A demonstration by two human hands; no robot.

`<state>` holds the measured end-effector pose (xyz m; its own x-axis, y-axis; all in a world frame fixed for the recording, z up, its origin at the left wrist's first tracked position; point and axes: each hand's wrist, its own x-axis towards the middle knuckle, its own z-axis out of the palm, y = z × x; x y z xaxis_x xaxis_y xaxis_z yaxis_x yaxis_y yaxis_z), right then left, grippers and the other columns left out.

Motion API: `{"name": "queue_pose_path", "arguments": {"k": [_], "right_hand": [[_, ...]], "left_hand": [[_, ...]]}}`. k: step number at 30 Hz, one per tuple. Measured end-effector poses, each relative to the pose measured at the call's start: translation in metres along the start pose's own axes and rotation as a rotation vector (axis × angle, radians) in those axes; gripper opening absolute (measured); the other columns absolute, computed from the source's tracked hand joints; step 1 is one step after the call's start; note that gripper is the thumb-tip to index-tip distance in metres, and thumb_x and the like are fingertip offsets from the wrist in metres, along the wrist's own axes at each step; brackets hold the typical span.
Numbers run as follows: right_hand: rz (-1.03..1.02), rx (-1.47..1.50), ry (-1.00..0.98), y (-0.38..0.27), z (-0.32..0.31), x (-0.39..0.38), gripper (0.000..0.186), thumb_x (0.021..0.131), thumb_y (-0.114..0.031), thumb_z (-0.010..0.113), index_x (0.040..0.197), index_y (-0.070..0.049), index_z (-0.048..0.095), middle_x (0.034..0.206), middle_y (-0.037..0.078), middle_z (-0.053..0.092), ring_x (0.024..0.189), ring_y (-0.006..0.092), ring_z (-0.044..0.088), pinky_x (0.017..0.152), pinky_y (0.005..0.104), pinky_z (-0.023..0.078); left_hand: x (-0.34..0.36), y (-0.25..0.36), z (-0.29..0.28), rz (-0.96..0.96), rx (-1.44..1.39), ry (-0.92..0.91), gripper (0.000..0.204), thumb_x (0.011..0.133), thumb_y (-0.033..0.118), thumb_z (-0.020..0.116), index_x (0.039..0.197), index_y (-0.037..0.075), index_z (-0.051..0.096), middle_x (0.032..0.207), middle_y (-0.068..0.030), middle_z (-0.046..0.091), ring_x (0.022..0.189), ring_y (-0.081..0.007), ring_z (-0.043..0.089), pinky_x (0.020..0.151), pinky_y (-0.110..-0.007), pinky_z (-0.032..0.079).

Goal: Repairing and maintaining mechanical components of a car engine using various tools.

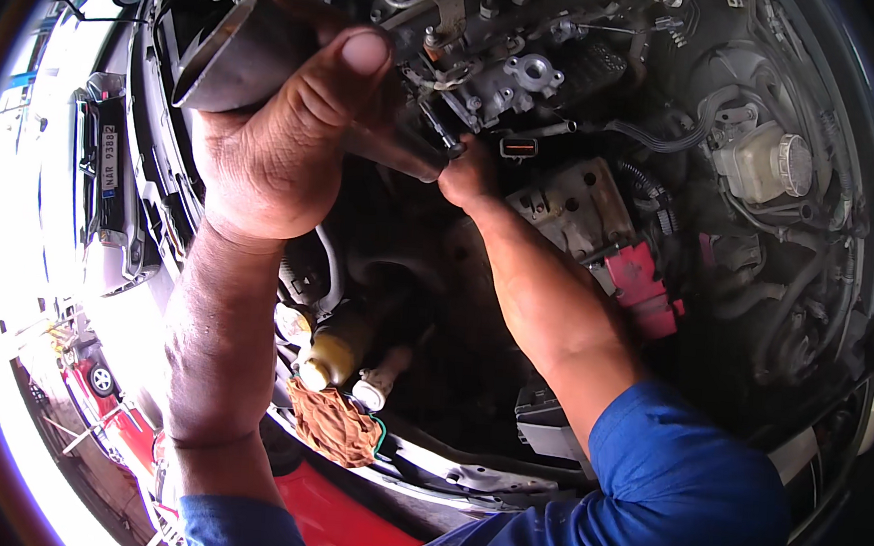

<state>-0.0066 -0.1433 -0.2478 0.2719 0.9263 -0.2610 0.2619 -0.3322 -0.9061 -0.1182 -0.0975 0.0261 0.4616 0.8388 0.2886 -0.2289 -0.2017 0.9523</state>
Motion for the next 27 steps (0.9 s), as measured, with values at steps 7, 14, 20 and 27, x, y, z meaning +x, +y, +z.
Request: {"name": "queue_pose_path", "arguments": {"k": [7,14,20,27], "right_hand": [[0.006,0.038,0.010,-0.002,0.001,-0.004,0.029,0.076,-0.024,0.075,0.092,-0.001,0.067,0.088,0.019,0.071,0.087,0.0326,0.070,0.075,0.0412,0.053],[0.102,0.103,-0.129,-0.003,-0.006,0.000,0.046,0.076,-0.038,0.083,0.102,-0.003,0.069,0.093,0.014,0.073,0.088,0.0242,0.070,0.078,0.0380,0.053],[-0.005,0.109,-0.019,0.010,-0.003,0.003,0.039,0.078,-0.031,0.080,0.096,0.001,0.067,0.084,0.017,0.071,0.079,0.0273,0.070,0.072,0.0400,0.053],[0.070,0.190,-0.096,-0.005,-0.001,-0.004,0.040,0.079,-0.026,0.081,0.106,0.000,0.067,0.096,0.016,0.072,0.089,0.0244,0.070,0.079,0.0395,0.052]], "left_hand": [[0.013,-0.001,0.000,-0.058,-0.005,-0.107,0.016,0.099,0.017,0.061,0.099,0.001,0.056,0.078,-0.0085,0.056,0.073,-0.0195,0.056,0.074,-0.041,0.051],[0.029,-0.007,0.010,-0.065,0.010,-0.156,0.017,0.100,0.016,0.057,0.104,0.000,0.059,0.076,-0.0079,0.054,0.070,-0.0191,0.055,0.073,-0.041,0.052],[0.040,-0.009,0.010,-0.042,-0.021,-0.219,0.019,0.099,0.017,0.060,0.106,-0.001,0.061,0.080,-0.0092,0.057,0.071,-0.0199,0.059,0.072,-0.038,0.054],[0.043,-0.002,0.034,-0.055,0.090,-0.009,0.020,0.090,0.010,0.066,0.104,0.000,0.055,0.089,-0.0110,0.064,0.075,-0.0217,0.061,0.067,-0.036,0.049]]}}
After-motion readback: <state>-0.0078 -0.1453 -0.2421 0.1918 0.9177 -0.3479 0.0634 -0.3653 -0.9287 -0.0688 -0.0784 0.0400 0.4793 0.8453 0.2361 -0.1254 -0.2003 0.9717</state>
